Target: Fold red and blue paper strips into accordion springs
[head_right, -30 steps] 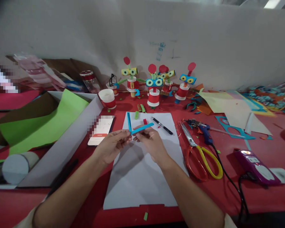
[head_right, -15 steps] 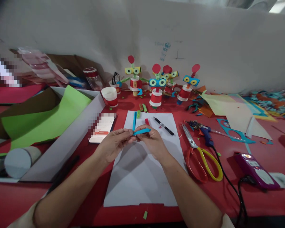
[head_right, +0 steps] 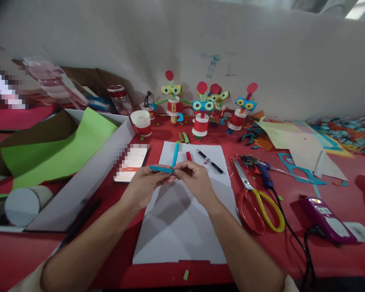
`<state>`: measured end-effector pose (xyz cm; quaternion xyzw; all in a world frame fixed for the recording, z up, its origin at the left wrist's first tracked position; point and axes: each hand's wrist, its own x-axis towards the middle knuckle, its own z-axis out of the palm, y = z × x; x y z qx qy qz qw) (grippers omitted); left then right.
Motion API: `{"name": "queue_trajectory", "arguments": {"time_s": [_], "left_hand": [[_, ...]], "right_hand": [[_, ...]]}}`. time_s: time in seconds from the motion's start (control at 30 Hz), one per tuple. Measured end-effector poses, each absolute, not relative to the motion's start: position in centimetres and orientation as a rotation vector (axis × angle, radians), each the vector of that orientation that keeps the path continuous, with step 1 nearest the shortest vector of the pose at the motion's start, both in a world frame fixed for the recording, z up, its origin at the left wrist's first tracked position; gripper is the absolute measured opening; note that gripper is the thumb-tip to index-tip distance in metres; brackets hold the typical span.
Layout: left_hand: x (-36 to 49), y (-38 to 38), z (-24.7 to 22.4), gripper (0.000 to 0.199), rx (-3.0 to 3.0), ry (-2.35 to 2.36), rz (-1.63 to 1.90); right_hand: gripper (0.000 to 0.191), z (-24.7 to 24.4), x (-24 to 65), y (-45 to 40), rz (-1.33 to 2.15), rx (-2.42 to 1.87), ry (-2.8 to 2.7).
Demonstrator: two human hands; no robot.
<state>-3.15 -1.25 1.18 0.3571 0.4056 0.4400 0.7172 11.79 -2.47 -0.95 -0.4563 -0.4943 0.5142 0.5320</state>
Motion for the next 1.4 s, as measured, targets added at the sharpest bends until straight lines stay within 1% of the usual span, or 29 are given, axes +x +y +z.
{"name": "queue_trajectory", "arguments": {"time_s": [0.17, 0.47, 0.63, 0.73, 0.9, 1.1, 1.23, 1.4], "left_hand": [[-3.2, -1.4, 1.3, 0.008, 0.787, 0.889, 1.012], [-2.9, -1.6, 1.2, 0.013, 0.835, 0.898, 1.026], [-2.7, -1.3, 1.1, 0.018, 0.760, 0.995, 1.059], [-2.8, -1.1, 0.8, 0.018, 0.766, 1.078, 1.075], [-2.6, -1.4, 0.4, 0.016, 0.809, 1.059, 1.051], [-2.7, -1.5, 0.4, 0.016, 0.767, 0.931, 0.996], [-2.7, -1.5, 0.7, 0.016, 0.794, 0.972, 1.017], [-2.6, -1.5, 1.0, 0.014, 0.820, 1.019, 1.044]], "right_hand": [[0.014, -0.9, 11.9, -2.6, 1.195, -1.098, -1.175], [0.014, -0.5, 11.3, -3.0, 1.165, -1.111, -1.082], [0.015, 0.3, 11.2, -3.3, 1.272, -1.149, -0.966], [0.017, 0.3, 11.3, -3.3, 1.314, -1.215, -1.039], [0.017, -0.4, 11.4, -3.1, 1.242, -1.259, -1.170], [0.016, -0.4, 11.5, -3.1, 1.226, -1.199, -1.174], [0.015, -0.2, 11.4, -3.2, 1.201, -1.178, -1.143], [0.017, 0.1, 11.1, -3.3, 1.260, -1.162, -1.083]]}}
